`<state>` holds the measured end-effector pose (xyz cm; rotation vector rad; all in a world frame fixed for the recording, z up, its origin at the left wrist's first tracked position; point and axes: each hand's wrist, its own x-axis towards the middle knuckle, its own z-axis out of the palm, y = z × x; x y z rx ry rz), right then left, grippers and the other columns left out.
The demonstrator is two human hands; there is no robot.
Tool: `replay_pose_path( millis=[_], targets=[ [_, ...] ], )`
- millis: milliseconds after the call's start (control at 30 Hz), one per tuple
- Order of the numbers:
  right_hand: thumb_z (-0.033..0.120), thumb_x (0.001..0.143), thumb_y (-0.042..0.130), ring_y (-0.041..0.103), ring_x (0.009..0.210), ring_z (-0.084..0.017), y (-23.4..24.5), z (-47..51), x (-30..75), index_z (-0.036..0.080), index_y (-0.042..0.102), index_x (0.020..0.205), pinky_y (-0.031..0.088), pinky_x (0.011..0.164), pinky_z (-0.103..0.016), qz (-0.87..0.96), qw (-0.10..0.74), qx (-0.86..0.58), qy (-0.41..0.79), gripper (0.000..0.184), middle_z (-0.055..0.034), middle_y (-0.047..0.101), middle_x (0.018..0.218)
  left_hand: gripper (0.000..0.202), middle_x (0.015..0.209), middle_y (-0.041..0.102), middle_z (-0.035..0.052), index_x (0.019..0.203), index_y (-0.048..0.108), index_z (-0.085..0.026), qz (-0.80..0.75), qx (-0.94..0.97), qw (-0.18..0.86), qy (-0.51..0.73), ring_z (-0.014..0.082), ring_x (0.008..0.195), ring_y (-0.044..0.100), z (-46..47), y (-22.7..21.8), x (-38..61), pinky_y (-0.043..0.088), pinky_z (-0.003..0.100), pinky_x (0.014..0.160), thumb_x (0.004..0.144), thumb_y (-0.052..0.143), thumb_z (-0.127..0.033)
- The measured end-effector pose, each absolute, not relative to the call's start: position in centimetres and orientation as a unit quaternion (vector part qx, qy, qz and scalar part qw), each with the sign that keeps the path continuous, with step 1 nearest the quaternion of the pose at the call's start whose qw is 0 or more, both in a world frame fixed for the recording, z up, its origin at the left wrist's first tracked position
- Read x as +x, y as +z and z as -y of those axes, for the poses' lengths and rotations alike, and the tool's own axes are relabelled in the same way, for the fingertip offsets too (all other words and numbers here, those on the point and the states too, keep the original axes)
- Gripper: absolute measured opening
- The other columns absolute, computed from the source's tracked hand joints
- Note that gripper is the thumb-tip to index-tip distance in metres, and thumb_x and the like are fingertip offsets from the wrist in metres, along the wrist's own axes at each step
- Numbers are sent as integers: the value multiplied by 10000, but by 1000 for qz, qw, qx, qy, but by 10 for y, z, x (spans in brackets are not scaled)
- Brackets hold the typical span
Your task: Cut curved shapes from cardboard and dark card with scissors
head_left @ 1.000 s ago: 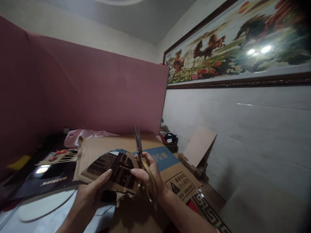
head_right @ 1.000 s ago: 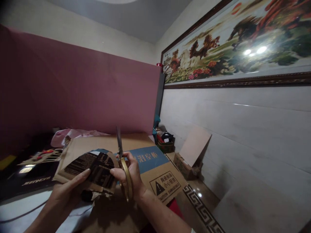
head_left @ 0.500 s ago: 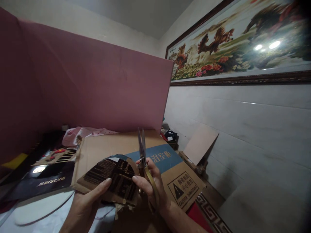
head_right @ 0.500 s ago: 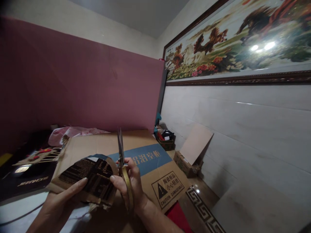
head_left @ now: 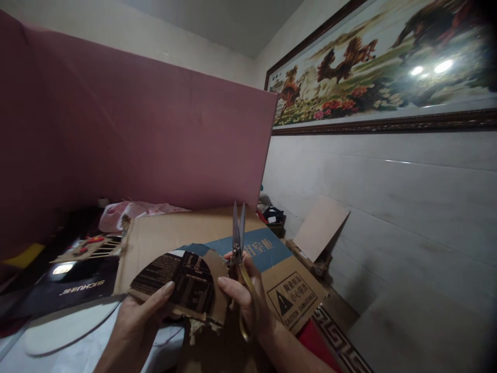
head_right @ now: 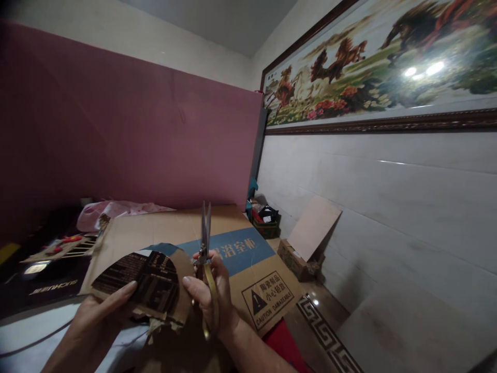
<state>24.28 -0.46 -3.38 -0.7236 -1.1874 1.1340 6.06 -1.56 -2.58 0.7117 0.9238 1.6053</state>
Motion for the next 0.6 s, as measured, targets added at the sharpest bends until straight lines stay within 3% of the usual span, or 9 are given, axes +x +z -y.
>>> replay_pose_path(
  millis=[100,233,367,467,567,600],
  targets=[
    [336,665,749,523,715,-161,-38,4,242,243,556,1044,446,653,-280,456,645,-312,527,436,18,507,811,348,719,761,20,766,737,-158,-400,288,535,686,182,518,658,12,-24,53,546,238,424,474,910,-234],
    [337,659,751,547,771,-175,-36,7,242,253,569,1054,472,720,-297,410,670,-360,504,443,9,528,869,409,705,761,-11,736,724,-150,-408,253,506,717,165,503,651,10,-16,38,555,225,438,393,933,-226],
    [357,664,746,555,815,-197,-35,8,244,254,569,1040,472,772,-313,409,683,-390,462,428,0,553,890,175,585,727,30,712,667,-91,-429,211,437,762,157,517,659,10,-2,9,545,187,478,647,814,-159],
    [356,677,730,554,787,-197,-35,7,247,256,562,1029,475,742,-312,402,694,-402,442,403,4,561,873,199,495,658,-63,672,541,-140,-437,167,364,805,105,511,646,5,2,-28,538,145,525,772,636,4],
    [355,685,719,561,771,-195,-34,5,248,250,570,1013,476,711,-300,399,688,-430,426,375,12,586,844,320,596,669,-118,754,479,-168,-438,133,348,818,127,751,717,-4,-6,-68,604,288,747,739,482,151],
    [359,682,716,576,781,-199,-34,4,249,245,571,1013,479,715,-302,392,688,-436,428,379,12,603,851,306,646,686,-61,732,482,-162,-442,119,360,813,145,856,717,-8,-10,-79,597,293,781,781,412,132]
  ],
)
